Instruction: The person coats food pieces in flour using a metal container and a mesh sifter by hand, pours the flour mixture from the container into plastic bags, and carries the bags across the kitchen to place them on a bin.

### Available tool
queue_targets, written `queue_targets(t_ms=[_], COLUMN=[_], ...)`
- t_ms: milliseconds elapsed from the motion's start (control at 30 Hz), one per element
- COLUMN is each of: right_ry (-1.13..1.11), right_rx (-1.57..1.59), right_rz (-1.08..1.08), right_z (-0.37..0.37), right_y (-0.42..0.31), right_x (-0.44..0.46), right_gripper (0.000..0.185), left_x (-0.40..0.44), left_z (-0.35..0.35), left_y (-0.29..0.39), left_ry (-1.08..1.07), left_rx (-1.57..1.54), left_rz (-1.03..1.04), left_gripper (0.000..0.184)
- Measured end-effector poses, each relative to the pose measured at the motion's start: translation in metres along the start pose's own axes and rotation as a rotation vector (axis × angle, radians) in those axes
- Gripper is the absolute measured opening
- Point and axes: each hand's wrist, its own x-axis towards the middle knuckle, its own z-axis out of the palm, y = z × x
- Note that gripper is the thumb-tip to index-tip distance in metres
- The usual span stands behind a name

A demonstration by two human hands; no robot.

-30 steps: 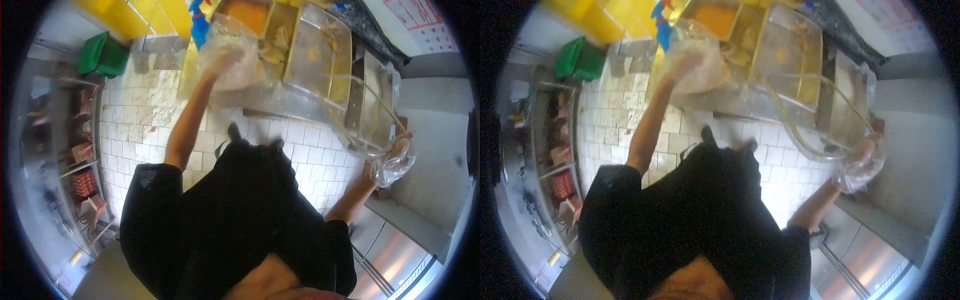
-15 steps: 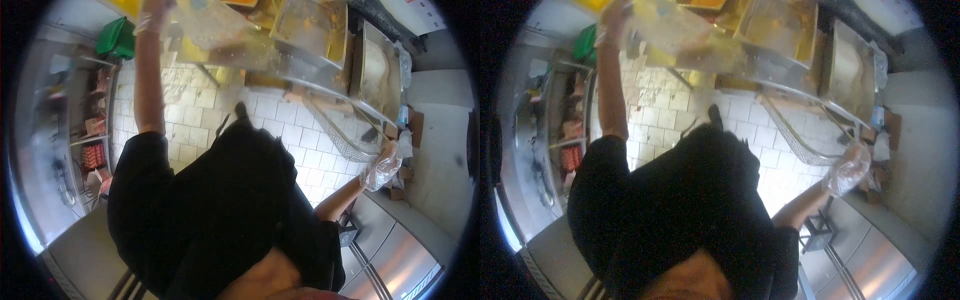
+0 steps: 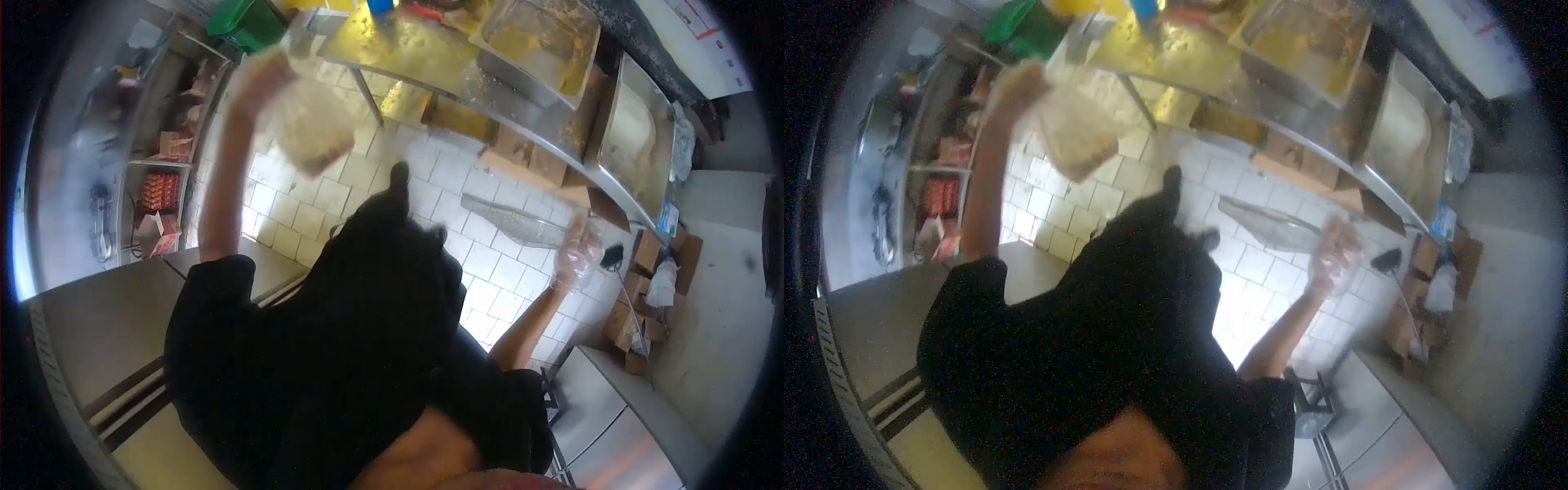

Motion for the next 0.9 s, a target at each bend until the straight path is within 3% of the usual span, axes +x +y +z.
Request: queue_targets(t_ms=[33, 67, 100, 133, 167, 200, 267, 300, 333, 367, 400, 467, 567, 600, 633, 667, 700, 767, 833, 867, 900], right_ry=[-0.026, 0.077, 0.181, 0.314, 0.441, 0.449, 0.238, 0.228, 0.171, 0.109, -0.019, -0.014, -0.111, -0.149, -0.185, -0.214, -0.21, -0.207, -0.215, -0.136, -0.066], right_rx=[-0.153, -0.156, -0.172, -0.337, -0.506, -0.519, -0.415, -0.434, -0.385, -0.336, -0.417, -0.376, -0.418, -0.373, -0.331, -0.333, -0.35, -0.186, -0.121, 0.02, -0.023], right_rz=[0.084, -0.044, -0.172, -0.313, -0.454, -0.451, -0.22, -0.215, -0.193, -0.168, -0.073, -0.11, -0.065, -0.069, -0.071, -0.031, -0.019, 0.026, -0.019, 0.019, -0.147], right_z=[-0.012, 0.01, 0.032, 0.03, 0.029, 0.032, 0.045, 0.051, 0.058, 0.066, 0.077, 0.084, 0.097, 0.099, 0.099, 0.096, 0.099, 0.104, 0.105, 0.105, 0.101], right_y=[-0.037, -0.008, 0.02, -0.007, -0.027, -0.033, -0.044, -0.053, -0.062, -0.069, -0.07, -0.107, -0.135, -0.146, -0.161, -0.179, -0.186, -0.192, -0.187, -0.191, -0.214], right_x=[-0.006, -0.005, -0.004, -0.011, -0.015, -0.014, -0.018, -0.021, -0.023, -0.026, -0.029, -0.031, -0.036, -0.037, -0.035, -0.034, -0.034, -0.039, -0.048, -0.051, -0.033], right_gripper=[0.028, 0.021, 0.017, 0.017, 0.022, 0.022, 0.03, 0.03, 0.032, 0.035, 0.041, 0.044, 0.051, 0.053, 0.055, 0.059, 0.059, 0.06, 0.067, 0.06, 0.055], left_x=[-0.012, -0.023, -0.036, -0.048, -0.059, -0.072, -0.102, -0.105, -0.111, -0.116, -0.123, -0.133, -0.085, -0.067, -0.048, -0.036, -0.026, 0.005, 0.023, 0.027, 0.033], left_z=[0.031, 0.063, 0.087, 0.112, 0.138, 0.169, 0.216, 0.239, 0.262, 0.285, 0.321, 0.386, 0.45, 0.464, 0.479, 0.496, 0.504, 0.5, 0.507, 0.511, 0.511], left_y=[-0.03, -0.062, -0.067, -0.072, -0.087, -0.118, -0.158, -0.175, -0.19, -0.204, -0.244, -0.316, -0.33, -0.341, -0.347, -0.349, -0.34, -0.312, -0.302, -0.302, -0.299], left_ry=[-0.067, -0.133, -0.202, -0.263, -0.372, -0.373, -0.336, -0.351, -0.282, -0.031, -0.081, -0.184, -0.194, -0.209, -0.272, -0.323, -0.336, -0.366, -0.383, -0.398, -0.422], left_rx=[-0.043, -0.084, 0.152, 0.385, 0.239, 0.326, -0.237, -0.252, -0.775, -1.251, -1.321, -1.46, -1.048, -1.055, -0.798, -0.546, -0.563, -0.244, -0.144, -0.137, -0.162], left_rz=[-0.017, -0.036, 0.008, 0.068, -0.226, -0.198, -0.435, -0.441, -0.791, -1.158, -1.075, -0.908, -1.001, -1.004, -0.76, -0.509, -0.506, -0.209, -0.172, -0.19, -0.253], left_gripper=[0.016, 0.016, 0.015, 0.015, 0.015, 0.013, 0.019, 0.019, 0.022, 0.025, 0.025, 0.025, 0.028, 0.028, 0.031, 0.033, 0.033, 0.047, 0.048, 0.048, 0.049])
